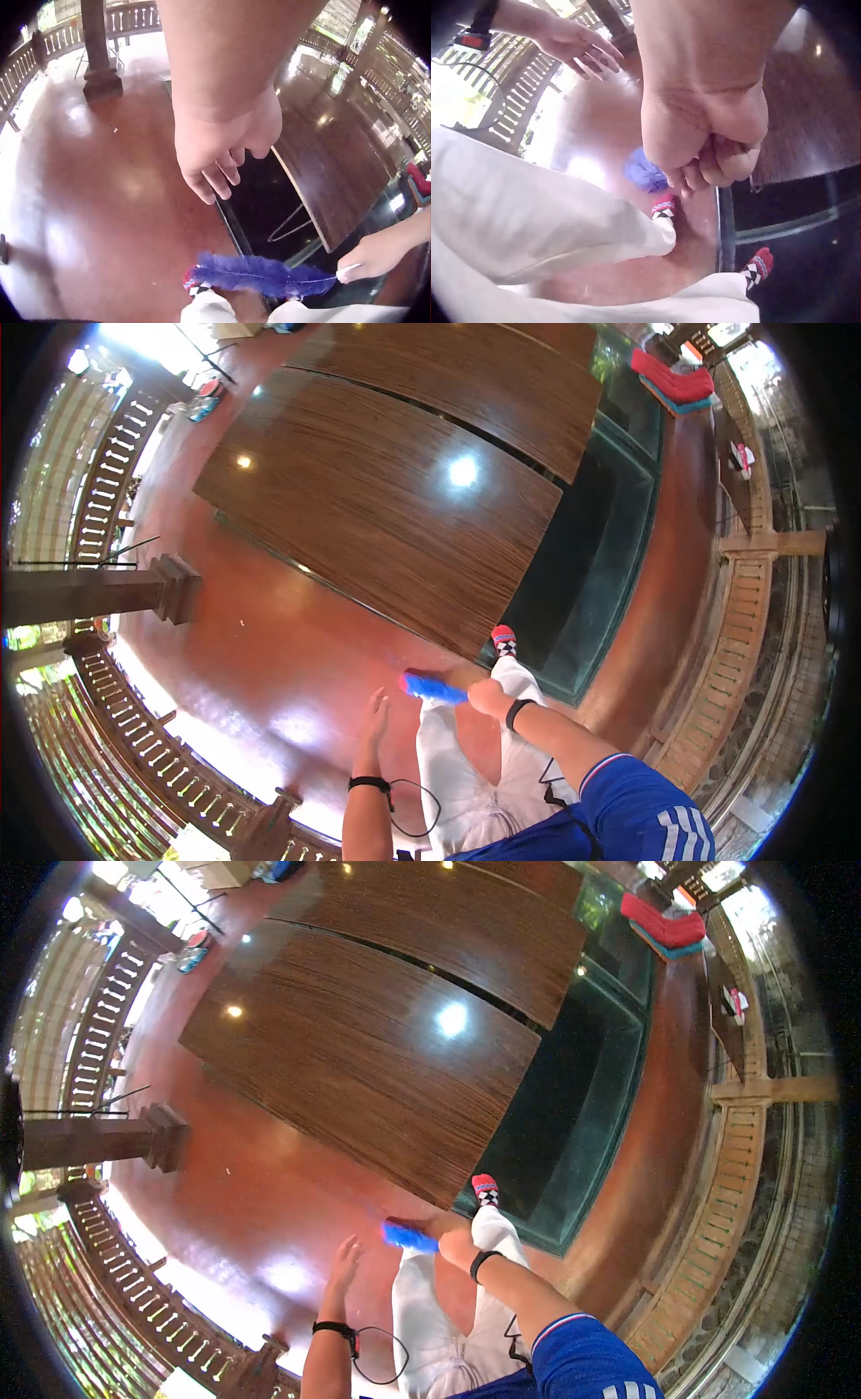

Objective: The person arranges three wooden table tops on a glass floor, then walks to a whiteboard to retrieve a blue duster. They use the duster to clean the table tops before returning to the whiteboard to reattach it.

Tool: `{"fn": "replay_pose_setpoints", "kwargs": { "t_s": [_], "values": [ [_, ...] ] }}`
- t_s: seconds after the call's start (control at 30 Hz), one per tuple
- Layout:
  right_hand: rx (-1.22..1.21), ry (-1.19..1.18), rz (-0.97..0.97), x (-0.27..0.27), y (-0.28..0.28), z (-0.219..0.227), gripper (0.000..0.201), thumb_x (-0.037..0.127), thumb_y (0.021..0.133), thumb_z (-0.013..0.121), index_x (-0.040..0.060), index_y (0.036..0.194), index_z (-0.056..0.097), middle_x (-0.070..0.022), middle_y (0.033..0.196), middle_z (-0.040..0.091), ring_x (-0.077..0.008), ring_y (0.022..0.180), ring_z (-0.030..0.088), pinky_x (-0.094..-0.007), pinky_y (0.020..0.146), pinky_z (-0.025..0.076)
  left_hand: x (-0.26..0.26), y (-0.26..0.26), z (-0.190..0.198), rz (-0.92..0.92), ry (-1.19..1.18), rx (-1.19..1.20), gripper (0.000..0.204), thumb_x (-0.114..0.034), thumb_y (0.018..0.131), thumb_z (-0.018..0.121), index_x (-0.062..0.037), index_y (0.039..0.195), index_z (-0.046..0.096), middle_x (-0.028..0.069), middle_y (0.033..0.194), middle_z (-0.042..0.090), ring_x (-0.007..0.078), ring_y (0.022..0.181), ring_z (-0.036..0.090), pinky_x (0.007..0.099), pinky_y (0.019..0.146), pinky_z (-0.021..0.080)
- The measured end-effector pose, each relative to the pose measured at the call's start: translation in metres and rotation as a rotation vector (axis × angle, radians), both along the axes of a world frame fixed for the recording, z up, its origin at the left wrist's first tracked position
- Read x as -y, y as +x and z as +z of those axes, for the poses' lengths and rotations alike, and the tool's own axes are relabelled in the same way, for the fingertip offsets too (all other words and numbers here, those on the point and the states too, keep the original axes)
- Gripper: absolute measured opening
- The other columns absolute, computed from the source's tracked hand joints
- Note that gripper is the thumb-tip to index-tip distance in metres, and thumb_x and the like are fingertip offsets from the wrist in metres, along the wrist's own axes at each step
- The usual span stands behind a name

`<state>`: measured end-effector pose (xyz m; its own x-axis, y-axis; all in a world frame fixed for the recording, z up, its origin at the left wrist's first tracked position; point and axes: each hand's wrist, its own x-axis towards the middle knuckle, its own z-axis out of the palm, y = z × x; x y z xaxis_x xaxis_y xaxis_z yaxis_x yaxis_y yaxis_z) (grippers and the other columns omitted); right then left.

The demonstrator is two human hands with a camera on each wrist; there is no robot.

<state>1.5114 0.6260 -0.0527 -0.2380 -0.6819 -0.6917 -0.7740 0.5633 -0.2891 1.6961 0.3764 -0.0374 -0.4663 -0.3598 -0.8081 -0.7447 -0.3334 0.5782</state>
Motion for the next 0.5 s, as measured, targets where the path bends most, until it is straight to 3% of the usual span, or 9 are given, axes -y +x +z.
{"fn": "replay_pose_setpoints", "kwargs": {
  "t_s": [0.03,0.17,0.27,0.37,0.4,0.47,0.5],
  "values": [
    [0.084,0.108,0.143,0.016,0.008,0.020,0.021,0.019,0.090,0.050,0.0069,0.092,0.067,-0.0127,0.085,0.071,-0.0309,0.079,0.071,-0.0471,0.061,0.054,0.018,0.024,0.008,-0.015,-0.053,-0.012,0.051,-0.028,0.097,0.055,-0.0076,0.141,0.043,0.0118,0.134,0.055,0.0224,0.120,0.054,0.0356,0.095,0.044],
    [0.153,-0.106,0.272,0.063,0.040,0.059,0.018,0.025,0.088,0.057,0.0108,0.094,0.067,-0.0129,0.080,0.070,-0.0320,0.075,0.069,-0.0475,0.060,0.053,0.060,0.088,0.062,-0.235,-0.352,-0.110,0.049,-0.023,0.093,0.061,-0.0092,0.138,0.048,0.0153,0.135,0.054,0.0276,0.123,0.053,0.0420,0.102,0.042],
    [0.259,-0.304,0.404,0.104,0.040,0.115,0.020,0.030,0.089,0.056,0.0127,0.090,0.066,-0.0125,0.073,0.067,-0.0323,0.069,0.068,-0.0476,0.057,0.052,0.068,0.118,0.115,-0.561,-0.725,-0.131,0.049,-0.017,0.089,0.065,-0.0152,0.136,0.051,0.0158,0.133,0.055,0.0323,0.121,0.055,0.0439,0.099,0.045],
    [0.237,-0.436,0.481,0.147,0.025,0.188,0.026,0.035,0.091,0.053,0.0124,0.088,0.065,-0.0122,0.069,0.067,-0.0325,0.067,0.068,-0.0471,0.057,0.052,0.076,0.162,0.114,-0.651,-0.666,-0.113,0.040,-0.015,0.088,0.062,-0.0183,0.128,0.059,0.0171,0.125,0.060,0.0345,0.119,0.054,0.0457,0.097,0.046],
    [0.210,-0.358,0.486,0.159,0.021,0.206,0.030,0.037,0.092,0.052,0.0112,0.087,0.065,-0.0128,0.071,0.067,-0.0343,0.067,0.067,-0.0476,0.059,0.052,0.077,0.161,0.127,-0.583,-0.633,-0.056,0.035,-0.016,0.088,0.061,-0.0182,0.123,0.062,0.0163,0.121,0.062,0.0343,0.117,0.055,0.0461,0.095,0.046],
    [0.161,-0.450,0.441,0.173,0.009,0.204,0.028,0.037,0.092,0.051,0.0116,0.088,0.063,-0.0140,0.072,0.067,-0.0350,0.068,0.067,-0.0493,0.059,0.050,0.066,0.160,0.157,-0.463,-0.542,0.061,0.028,-0.017,0.088,0.058,-0.0180,0.114,0.067,0.0146,0.112,0.066,0.0337,0.113,0.057,0.0469,0.091,0.048],
    [0.142,-0.490,0.413,0.177,0.003,0.203,0.028,0.037,0.092,0.051,0.0118,0.089,0.062,-0.0146,0.072,0.067,-0.0354,0.069,0.067,-0.0502,0.060,0.050,0.070,0.156,0.161,-0.593,-0.589,0.115,0.024,-0.018,0.088,0.057,-0.0164,0.108,0.068,0.0139,0.108,0.066,0.0339,0.110,0.058,0.0474,0.089,0.048]
  ]
}}
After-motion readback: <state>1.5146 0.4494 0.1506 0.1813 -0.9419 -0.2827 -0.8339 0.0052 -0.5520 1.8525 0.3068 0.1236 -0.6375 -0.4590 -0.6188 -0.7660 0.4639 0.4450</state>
